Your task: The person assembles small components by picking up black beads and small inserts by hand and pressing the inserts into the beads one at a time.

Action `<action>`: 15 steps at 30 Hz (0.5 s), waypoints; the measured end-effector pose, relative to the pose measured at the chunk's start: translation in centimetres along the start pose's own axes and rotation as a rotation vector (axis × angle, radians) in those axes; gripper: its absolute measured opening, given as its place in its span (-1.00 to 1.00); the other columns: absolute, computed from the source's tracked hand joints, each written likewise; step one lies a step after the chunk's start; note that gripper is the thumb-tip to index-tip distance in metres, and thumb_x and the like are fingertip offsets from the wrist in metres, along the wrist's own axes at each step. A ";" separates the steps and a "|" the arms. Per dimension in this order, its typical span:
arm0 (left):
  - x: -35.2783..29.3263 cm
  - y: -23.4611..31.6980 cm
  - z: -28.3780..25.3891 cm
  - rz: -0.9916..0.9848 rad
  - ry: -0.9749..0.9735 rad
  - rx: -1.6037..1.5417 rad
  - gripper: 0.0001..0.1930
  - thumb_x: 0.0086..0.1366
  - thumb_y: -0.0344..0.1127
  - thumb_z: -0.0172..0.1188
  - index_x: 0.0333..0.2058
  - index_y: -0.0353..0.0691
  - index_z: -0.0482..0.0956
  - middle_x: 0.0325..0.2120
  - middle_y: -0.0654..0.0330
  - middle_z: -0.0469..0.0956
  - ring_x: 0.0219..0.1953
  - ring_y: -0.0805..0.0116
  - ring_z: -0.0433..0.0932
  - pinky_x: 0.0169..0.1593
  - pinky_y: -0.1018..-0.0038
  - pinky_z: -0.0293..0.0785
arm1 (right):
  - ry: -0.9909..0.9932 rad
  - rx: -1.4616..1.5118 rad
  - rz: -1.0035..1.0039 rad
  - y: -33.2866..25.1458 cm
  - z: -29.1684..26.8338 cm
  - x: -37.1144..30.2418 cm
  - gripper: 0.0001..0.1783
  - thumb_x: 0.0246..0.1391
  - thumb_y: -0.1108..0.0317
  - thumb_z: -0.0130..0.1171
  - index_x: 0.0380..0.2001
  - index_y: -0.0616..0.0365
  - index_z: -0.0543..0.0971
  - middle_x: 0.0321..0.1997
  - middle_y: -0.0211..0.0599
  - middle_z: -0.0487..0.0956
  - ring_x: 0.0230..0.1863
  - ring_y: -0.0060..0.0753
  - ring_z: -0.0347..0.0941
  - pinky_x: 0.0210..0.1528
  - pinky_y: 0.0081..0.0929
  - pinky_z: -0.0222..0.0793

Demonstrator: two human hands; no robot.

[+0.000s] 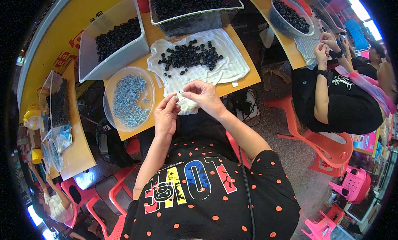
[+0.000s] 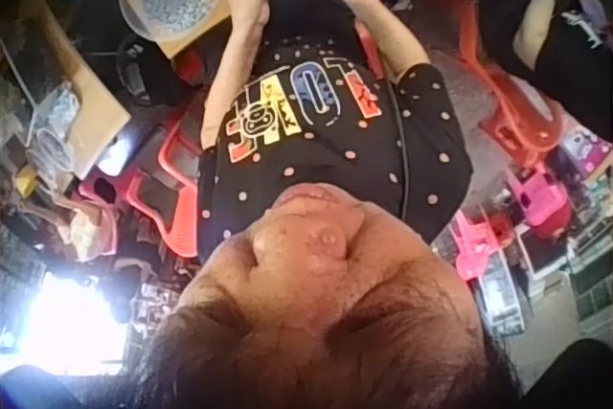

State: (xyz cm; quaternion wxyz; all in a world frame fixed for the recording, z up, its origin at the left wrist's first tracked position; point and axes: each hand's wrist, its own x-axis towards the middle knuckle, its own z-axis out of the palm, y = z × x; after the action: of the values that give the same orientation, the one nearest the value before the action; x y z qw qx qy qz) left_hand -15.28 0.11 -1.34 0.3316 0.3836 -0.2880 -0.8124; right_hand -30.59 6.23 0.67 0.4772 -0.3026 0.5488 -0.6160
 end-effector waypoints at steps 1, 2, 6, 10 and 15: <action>0.2 0.1 -0.3 -0.004 0.009 -0.008 -0.80 0.23 -0.41 0.21 -0.16 -0.28 0.57 -0.42 0.24 0.57 -0.49 0.55 0.50 -0.37 0.65 0.46 | 0.050 -0.141 -0.071 0.1 -0.5 0.4 -0.90 -0.02 0.46 0.27 -0.40 0.24 0.58 -0.41 -0.45 0.58 -0.37 -0.70 0.47 -0.31 -0.68 0.40; 0.4 0.1 -0.4 -0.008 0.018 -0.016 -0.80 0.23 -0.40 0.21 -0.17 -0.27 0.57 -0.41 0.24 0.57 -0.49 0.55 0.50 -0.36 0.65 0.47 | 0.100 -0.281 -0.143 0.1 -1.0 0.8 -0.90 -0.02 0.46 0.26 -0.39 0.24 0.60 -0.42 -0.44 0.58 -0.39 -0.69 0.48 -0.33 -0.67 0.40; 0.4 0.1 -0.4 -0.034 0.041 -0.020 -0.82 0.23 -0.41 0.20 -0.19 -0.31 0.55 -0.41 0.26 0.56 -0.49 0.56 0.50 -0.38 0.66 0.45 | 0.150 -0.758 -0.309 -0.4 -2.2 1.6 -0.86 -0.01 0.42 0.26 -0.34 0.23 0.62 -0.36 -0.33 0.62 -0.43 -0.61 0.50 -0.34 -0.64 0.42; 0.8 -0.1 -0.5 -0.040 0.029 -0.013 -0.81 0.24 -0.40 0.20 -0.19 -0.30 0.54 -0.41 0.26 0.55 -0.50 0.56 0.50 -0.38 0.66 0.45 | 0.118 -0.731 -0.287 -0.1 -2.0 1.4 -0.83 -0.02 0.43 0.26 -0.32 0.24 0.62 -0.35 -0.31 0.63 -0.43 -0.57 0.51 -0.34 -0.63 0.43; 1.8 0.9 0.5 0.034 -0.003 0.164 -0.76 0.25 -0.41 0.16 -0.10 -0.29 0.52 -0.41 0.24 0.54 -0.52 0.58 0.48 -0.39 0.66 0.44 | 0.119 -0.386 -0.183 0.9 -2.2 1.4 -0.84 0.00 0.42 0.26 -0.31 0.23 0.63 -0.36 -0.36 0.63 -0.39 -0.65 0.50 -0.32 -0.66 0.41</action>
State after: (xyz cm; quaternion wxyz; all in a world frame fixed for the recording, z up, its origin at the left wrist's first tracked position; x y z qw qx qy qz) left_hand -16.28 -1.66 -1.19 0.3126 0.4033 -0.3605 -0.7808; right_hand -32.79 5.85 -0.89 0.3195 -0.3999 0.6540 -0.5570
